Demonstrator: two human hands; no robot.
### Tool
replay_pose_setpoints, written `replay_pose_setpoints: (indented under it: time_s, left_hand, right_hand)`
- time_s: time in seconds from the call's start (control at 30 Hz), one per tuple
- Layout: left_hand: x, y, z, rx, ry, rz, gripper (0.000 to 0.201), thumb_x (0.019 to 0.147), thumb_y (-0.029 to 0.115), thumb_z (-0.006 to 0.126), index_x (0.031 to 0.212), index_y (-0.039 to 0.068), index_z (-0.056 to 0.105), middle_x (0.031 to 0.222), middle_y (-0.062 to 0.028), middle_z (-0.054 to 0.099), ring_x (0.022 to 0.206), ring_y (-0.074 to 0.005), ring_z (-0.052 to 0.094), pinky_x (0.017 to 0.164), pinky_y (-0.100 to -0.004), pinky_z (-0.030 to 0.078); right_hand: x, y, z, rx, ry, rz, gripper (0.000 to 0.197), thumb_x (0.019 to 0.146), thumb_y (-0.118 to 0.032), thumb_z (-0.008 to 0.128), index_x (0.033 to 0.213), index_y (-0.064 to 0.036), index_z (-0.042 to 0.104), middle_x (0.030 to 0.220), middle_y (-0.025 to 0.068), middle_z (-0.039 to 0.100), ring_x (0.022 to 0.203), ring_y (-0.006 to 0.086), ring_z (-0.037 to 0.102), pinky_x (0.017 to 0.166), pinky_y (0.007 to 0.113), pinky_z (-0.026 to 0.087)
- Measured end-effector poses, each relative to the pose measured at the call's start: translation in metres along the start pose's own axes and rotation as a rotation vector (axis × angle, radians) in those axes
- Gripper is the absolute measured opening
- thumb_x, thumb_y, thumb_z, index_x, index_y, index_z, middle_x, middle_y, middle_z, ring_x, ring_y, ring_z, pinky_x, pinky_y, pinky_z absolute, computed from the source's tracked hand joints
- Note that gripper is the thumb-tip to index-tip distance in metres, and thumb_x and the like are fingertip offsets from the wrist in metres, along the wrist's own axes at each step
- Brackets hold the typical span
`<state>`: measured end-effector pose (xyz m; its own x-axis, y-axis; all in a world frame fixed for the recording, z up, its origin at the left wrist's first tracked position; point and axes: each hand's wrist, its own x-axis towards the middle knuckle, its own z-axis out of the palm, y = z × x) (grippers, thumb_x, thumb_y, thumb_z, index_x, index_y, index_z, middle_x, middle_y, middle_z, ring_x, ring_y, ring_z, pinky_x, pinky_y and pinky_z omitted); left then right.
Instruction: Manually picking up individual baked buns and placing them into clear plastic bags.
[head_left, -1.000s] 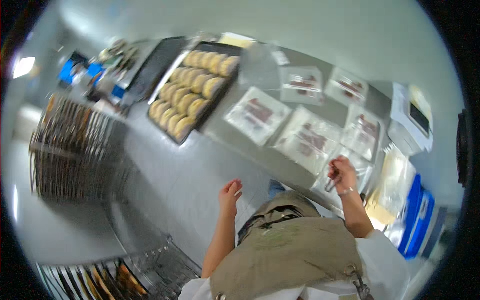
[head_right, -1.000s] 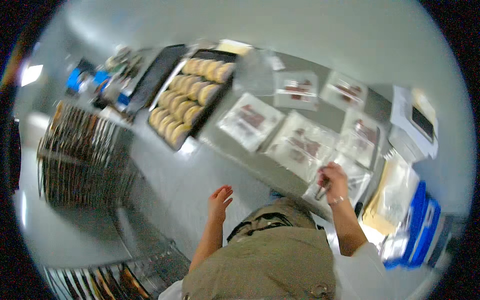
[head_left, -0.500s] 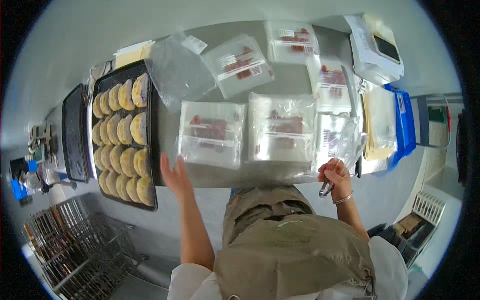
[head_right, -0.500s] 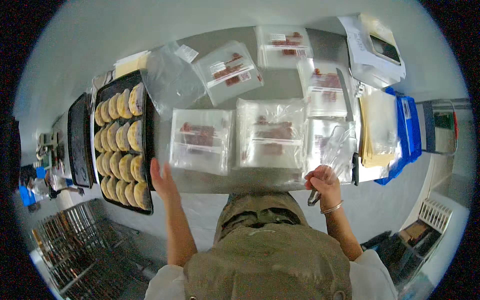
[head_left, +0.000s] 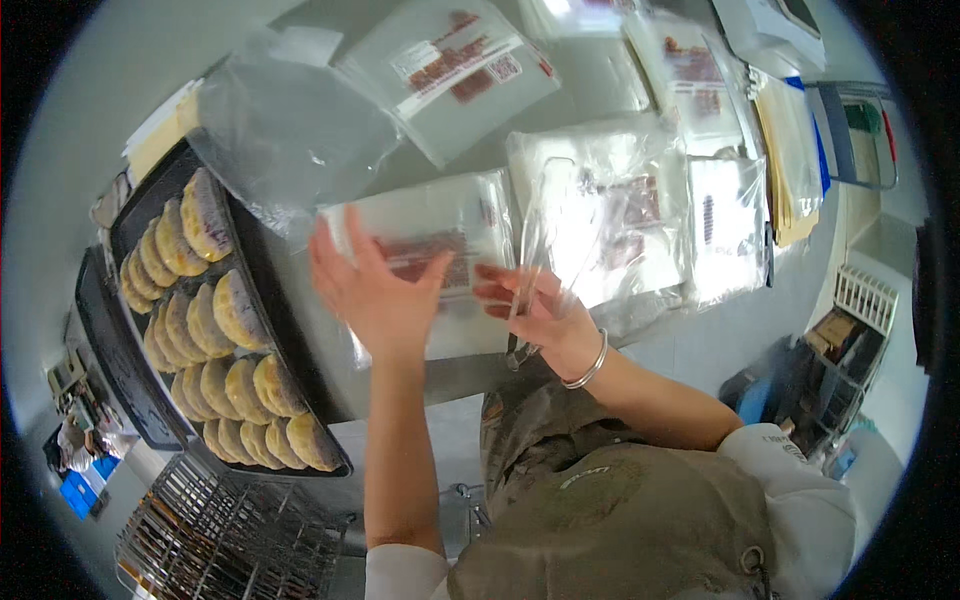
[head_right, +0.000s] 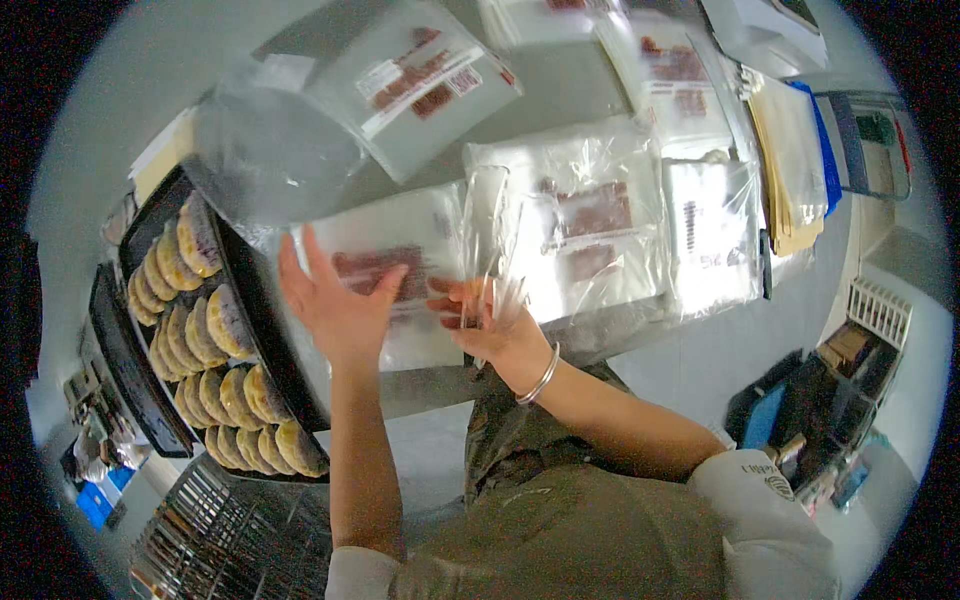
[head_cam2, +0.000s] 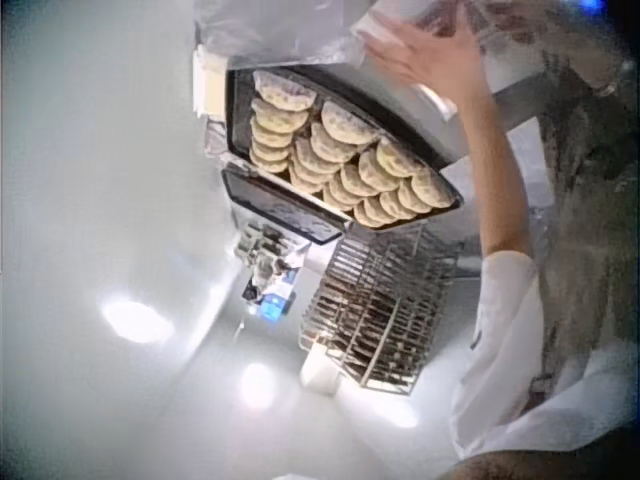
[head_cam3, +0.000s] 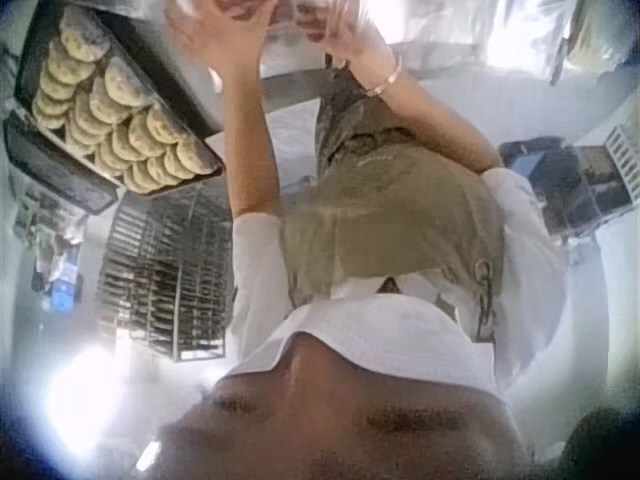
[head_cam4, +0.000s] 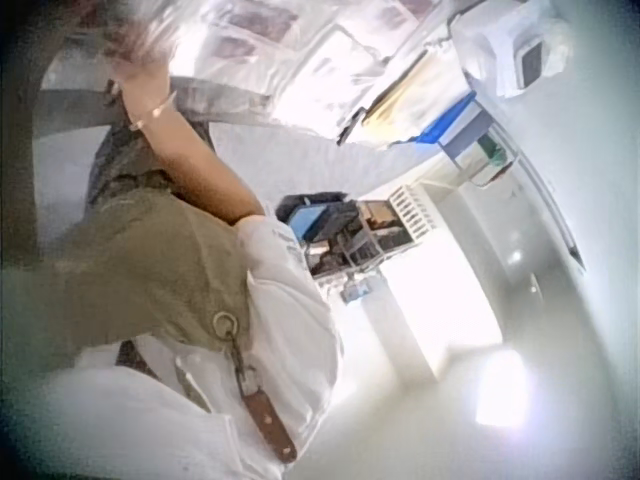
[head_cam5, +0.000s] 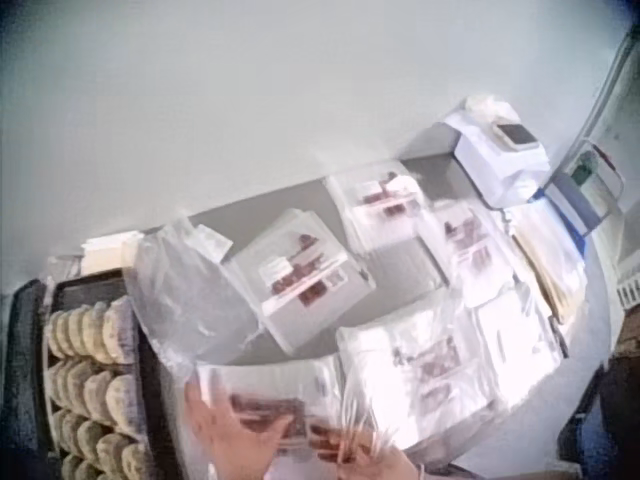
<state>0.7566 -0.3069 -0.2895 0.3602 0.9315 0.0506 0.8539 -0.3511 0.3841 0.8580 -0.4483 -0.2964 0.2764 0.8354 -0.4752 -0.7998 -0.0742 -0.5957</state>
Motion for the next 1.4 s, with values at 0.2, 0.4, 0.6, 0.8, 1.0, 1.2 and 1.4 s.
replay_pose_setpoints:
  time_s: [0.2, 0.4, 0.6, 0.8, 1.0, 1.2, 1.4]
  left_hand:
    - [0.002, -0.01, 0.029, 0.046, -0.021, 0.05, 0.079, 0.058, 0.039, 0.071, 0.123, 0.01, 0.037, 0.129, -0.017, 0.029, 0.118, -0.0364, 0.026, 0.097, -0.0457, 0.022]
    - [0.009, -0.009, 0.033, 0.016, 0.039, -0.059, 0.065, 0.063, 0.039, 0.067, 0.119, 0.015, 0.043, 0.127, -0.0161, 0.031, 0.115, -0.0348, 0.03, 0.094, -0.0459, 0.024]
    - [0.011, -0.014, 0.037, 0.078, 0.108, -0.038, 0.058, 0.067, 0.044, 0.064, 0.115, 0.017, 0.046, 0.124, -0.0156, 0.033, 0.112, -0.0344, 0.033, 0.091, -0.0465, 0.026]
    - [0.012, -0.009, 0.035, 0.092, 0.099, -0.038, 0.058, 0.068, 0.042, 0.065, 0.115, 0.015, 0.045, 0.122, -0.0173, 0.036, 0.113, -0.0356, 0.032, 0.091, -0.0451, 0.029]
    - [-0.013, 0.027, 0.009, -0.363, 0.066, 0.161, 0.045, 0.073, 0.01, 0.06, 0.114, 0.002, 0.045, 0.119, -0.0172, 0.041, 0.108, -0.0306, 0.042, 0.087, -0.0375, 0.038]
    - [-0.038, 0.124, 0.044, -0.619, -0.22, 0.228, 0.069, 0.064, 0.027, 0.07, 0.12, 0.004, 0.037, 0.121, -0.0193, 0.036, 0.113, -0.0348, 0.034, 0.093, -0.0444, 0.029]
    - [-0.011, 0.164, 0.096, -0.1, -0.082, 0.31, 0.075, 0.063, 0.045, 0.066, 0.123, 0.011, 0.036, 0.125, -0.016, 0.032, 0.116, -0.0334, 0.031, 0.091, -0.0485, 0.028]
  right_hand:
    - [0.008, 0.008, 0.001, 0.093, 0.154, 0.021, 0.037, 0.068, 0.01, 0.052, 0.102, -0.0062, 0.049, 0.12, 0.0125, 0.045, 0.112, 0.0248, 0.044, 0.086, 0.034, 0.038]
    - [0.008, 0.006, 0.003, 0.129, 0.158, 0.033, 0.038, 0.069, 0.01, 0.051, 0.103, -0.0084, 0.05, 0.121, 0.0115, 0.045, 0.112, 0.0241, 0.044, 0.087, 0.032, 0.036]
    - [0.008, 0.008, 0.004, 0.105, 0.159, 0.03, 0.038, 0.07, 0.01, 0.05, 0.104, -0.0081, 0.049, 0.122, 0.0111, 0.045, 0.112, 0.0237, 0.043, 0.087, 0.033, 0.036]
    - [0.001, 0.002, 0.004, 0.04, 0.192, -0.028, 0.036, 0.071, 0.008, 0.051, 0.104, -0.007, 0.047, 0.119, 0.0124, 0.047, 0.108, 0.0245, 0.047, 0.086, 0.035, 0.038]
    - [-0.044, -0.067, -0.052, -0.114, 0.41, -0.193, 0.027, 0.072, -0.002, 0.051, 0.099, -0.0048, 0.049, 0.106, 0.0194, 0.053, 0.095, 0.0274, 0.055, 0.081, 0.038, 0.044]
    - [-0.046, -0.122, -0.089, -0.026, 0.307, -0.198, 0.025, 0.072, 0.0, 0.051, 0.096, -0.005, 0.051, 0.113, 0.0212, 0.048, 0.103, 0.0287, 0.05, 0.087, 0.038, 0.039]
    - [-0.026, -0.111, -0.115, -0.133, 0.321, -0.168, 0.039, 0.067, 0.007, 0.049, 0.103, -0.0077, 0.049, 0.123, 0.0152, 0.042, 0.114, 0.0266, 0.041, 0.093, 0.037, 0.033]
